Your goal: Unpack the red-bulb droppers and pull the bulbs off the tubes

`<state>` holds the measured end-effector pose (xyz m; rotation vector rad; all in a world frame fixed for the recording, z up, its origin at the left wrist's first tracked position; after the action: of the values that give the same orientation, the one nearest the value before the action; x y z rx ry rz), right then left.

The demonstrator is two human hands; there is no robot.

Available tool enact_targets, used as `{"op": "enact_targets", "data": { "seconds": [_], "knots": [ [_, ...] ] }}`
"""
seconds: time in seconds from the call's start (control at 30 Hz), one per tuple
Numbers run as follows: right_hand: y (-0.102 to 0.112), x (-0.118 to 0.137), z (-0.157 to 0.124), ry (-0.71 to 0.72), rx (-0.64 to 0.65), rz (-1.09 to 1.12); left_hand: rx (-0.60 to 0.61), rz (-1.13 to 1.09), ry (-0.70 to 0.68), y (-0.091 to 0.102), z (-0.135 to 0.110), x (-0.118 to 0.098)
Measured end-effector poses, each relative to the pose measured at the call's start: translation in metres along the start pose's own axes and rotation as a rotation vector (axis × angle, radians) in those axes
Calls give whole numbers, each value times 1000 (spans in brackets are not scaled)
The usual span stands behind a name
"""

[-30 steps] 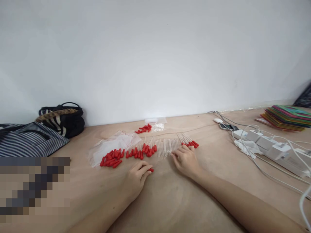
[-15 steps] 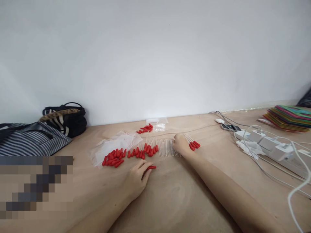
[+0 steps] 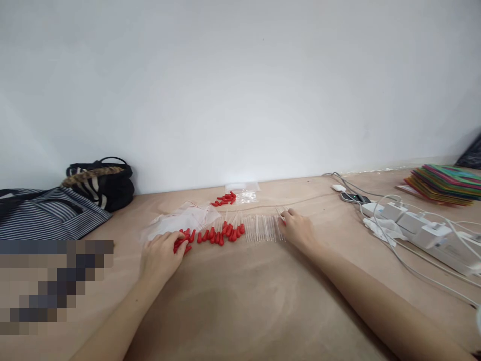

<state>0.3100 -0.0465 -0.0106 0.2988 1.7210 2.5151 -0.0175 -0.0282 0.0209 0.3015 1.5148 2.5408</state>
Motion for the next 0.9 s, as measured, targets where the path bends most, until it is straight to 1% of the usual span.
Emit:
{"op": "enact_targets", "data": {
  "seconds": [0.07,0.2,0.3,0.37,0.43,0.53,0.7,0.83,0.9],
  "knots": [
    [3,-13,-5,-8,-33,-16,43,9,10,-3,0,2],
    [7,-37,-7,-111,-56,64,60,17,5,-7,0,-1],
    [12,-48,-3,-174,-60,145,77,22,6,-9,0,-2],
    [14,-51,-2,-200,-35,170,90,20,12,-9,0,-1],
    [16,-50,-3,-197,9,176,95,18,22,-8,1,-2],
    [14,-40,-5,-129,62,156,88,15,24,-7,0,-5],
    [4,-24,-6,3,87,8,45,-7,-13,-9,-2,-9],
    [-2,-18,-4,36,67,-56,-87,-83,-89,-14,-5,-13],
    [-2,-17,-3,46,54,-58,-162,-177,-149,-15,-7,-21]
  ]
}}
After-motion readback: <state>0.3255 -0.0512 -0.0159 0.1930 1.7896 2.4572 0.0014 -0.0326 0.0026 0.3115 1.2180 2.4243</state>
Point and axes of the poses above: each hand's wrist, its own z-axis towards the middle knuckle, its own y-axis out of the back of the hand, x = y × z, the point moved 2 cm from there along z, towards the middle knuckle, and after that the axes turned 1 degree about -y, right-handed, at the moved point
